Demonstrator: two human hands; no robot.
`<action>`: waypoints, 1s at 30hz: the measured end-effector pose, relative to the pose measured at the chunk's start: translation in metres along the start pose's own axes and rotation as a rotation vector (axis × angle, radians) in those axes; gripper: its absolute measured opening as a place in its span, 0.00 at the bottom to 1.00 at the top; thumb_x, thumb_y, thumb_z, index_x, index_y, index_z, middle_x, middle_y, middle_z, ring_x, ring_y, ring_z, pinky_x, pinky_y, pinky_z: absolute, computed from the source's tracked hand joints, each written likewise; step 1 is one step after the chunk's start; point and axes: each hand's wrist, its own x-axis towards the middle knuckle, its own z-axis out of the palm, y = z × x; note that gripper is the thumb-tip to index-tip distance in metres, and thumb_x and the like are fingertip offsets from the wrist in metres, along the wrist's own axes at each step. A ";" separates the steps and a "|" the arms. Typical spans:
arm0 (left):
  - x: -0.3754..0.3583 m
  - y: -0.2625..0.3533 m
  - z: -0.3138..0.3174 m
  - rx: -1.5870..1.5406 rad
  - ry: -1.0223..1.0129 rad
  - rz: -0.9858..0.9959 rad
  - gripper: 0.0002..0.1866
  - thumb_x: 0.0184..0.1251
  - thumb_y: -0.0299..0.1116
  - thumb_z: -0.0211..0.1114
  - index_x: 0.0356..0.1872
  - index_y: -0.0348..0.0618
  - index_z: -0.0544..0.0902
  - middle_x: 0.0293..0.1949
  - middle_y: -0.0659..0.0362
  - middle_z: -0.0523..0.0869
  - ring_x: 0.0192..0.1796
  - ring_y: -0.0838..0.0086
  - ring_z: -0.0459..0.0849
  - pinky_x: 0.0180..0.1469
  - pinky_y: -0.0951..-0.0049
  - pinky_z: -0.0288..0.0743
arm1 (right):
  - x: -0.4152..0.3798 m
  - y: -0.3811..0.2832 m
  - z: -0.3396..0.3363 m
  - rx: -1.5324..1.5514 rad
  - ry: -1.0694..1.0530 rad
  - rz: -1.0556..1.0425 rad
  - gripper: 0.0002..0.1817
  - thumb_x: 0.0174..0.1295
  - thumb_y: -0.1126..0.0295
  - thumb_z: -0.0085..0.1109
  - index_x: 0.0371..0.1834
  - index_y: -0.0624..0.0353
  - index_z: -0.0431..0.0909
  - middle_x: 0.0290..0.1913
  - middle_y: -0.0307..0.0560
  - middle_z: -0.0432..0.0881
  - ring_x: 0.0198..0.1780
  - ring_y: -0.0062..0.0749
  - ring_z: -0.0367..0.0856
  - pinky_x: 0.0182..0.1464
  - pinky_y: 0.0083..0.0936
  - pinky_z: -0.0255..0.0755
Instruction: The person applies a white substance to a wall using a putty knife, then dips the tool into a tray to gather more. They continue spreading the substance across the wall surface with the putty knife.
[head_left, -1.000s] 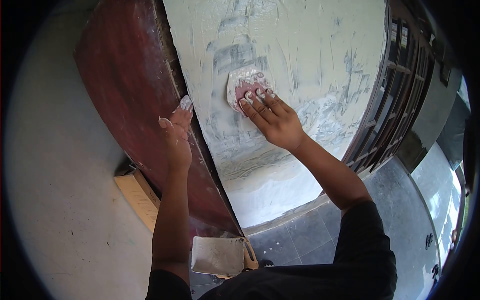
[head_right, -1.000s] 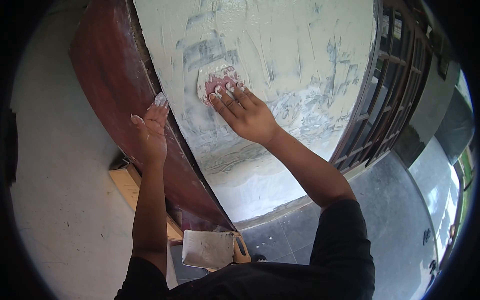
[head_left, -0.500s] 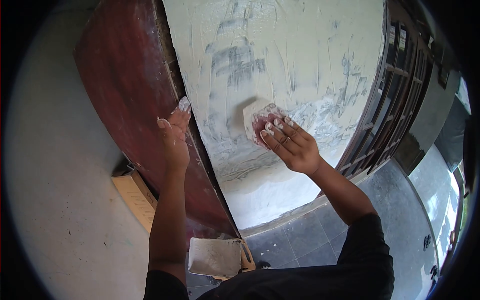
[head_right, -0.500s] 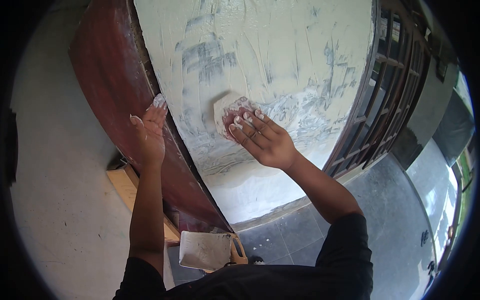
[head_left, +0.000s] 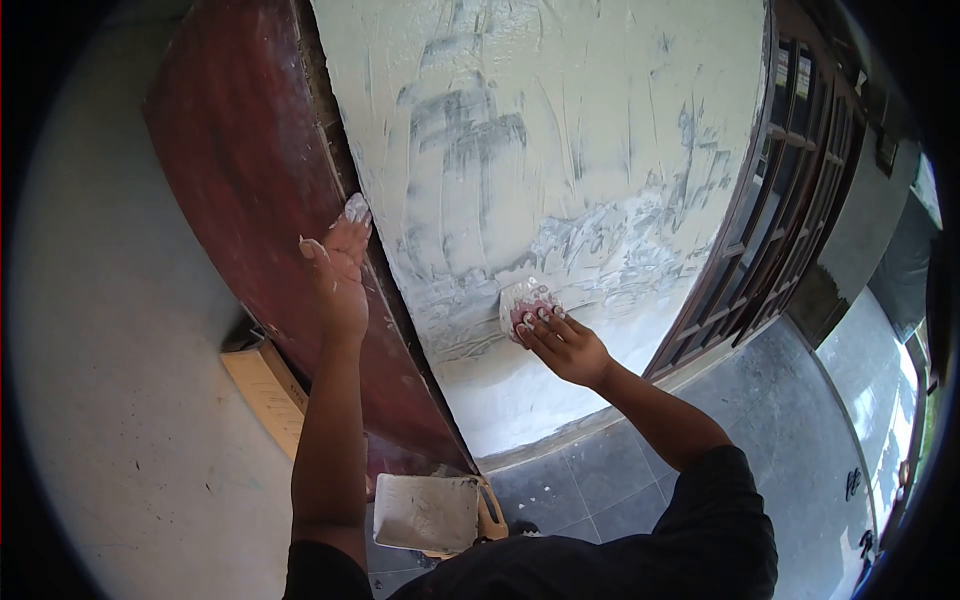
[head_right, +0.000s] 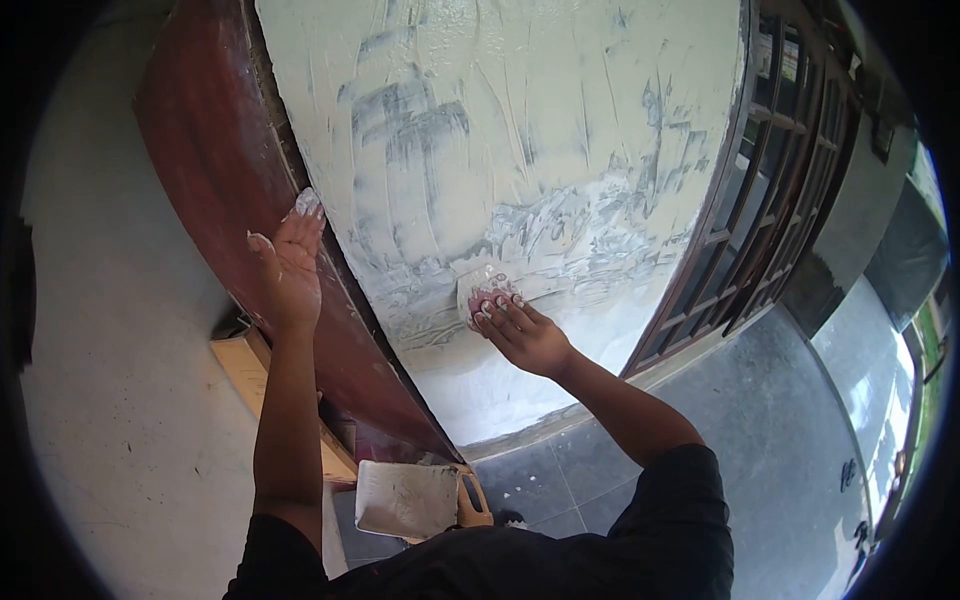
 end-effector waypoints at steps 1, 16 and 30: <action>0.000 0.001 0.001 0.000 -0.002 0.006 0.48 0.75 0.66 0.35 0.66 0.19 0.62 0.69 0.36 0.66 0.71 0.49 0.67 0.77 0.55 0.54 | 0.000 0.000 -0.010 -0.004 0.005 -0.002 0.21 0.59 0.67 0.60 0.58 0.54 0.81 0.53 0.44 0.84 0.57 0.40 0.82 0.61 0.37 0.77; 0.000 -0.004 0.002 -0.019 0.013 0.064 0.47 0.75 0.66 0.34 0.65 0.19 0.64 0.67 0.36 0.69 0.70 0.51 0.70 0.75 0.56 0.56 | 0.081 0.098 -0.007 -0.161 0.157 0.037 0.25 0.60 0.70 0.57 0.63 0.55 0.78 0.57 0.48 0.83 0.58 0.44 0.81 0.61 0.39 0.76; 0.000 0.001 0.002 -0.061 0.033 0.012 0.51 0.73 0.69 0.34 0.67 0.18 0.60 0.71 0.35 0.63 0.73 0.48 0.64 0.77 0.55 0.53 | 0.058 0.085 -0.075 -0.057 0.202 0.150 0.20 0.58 0.73 0.58 0.56 0.54 0.83 0.54 0.46 0.84 0.56 0.41 0.82 0.62 0.39 0.75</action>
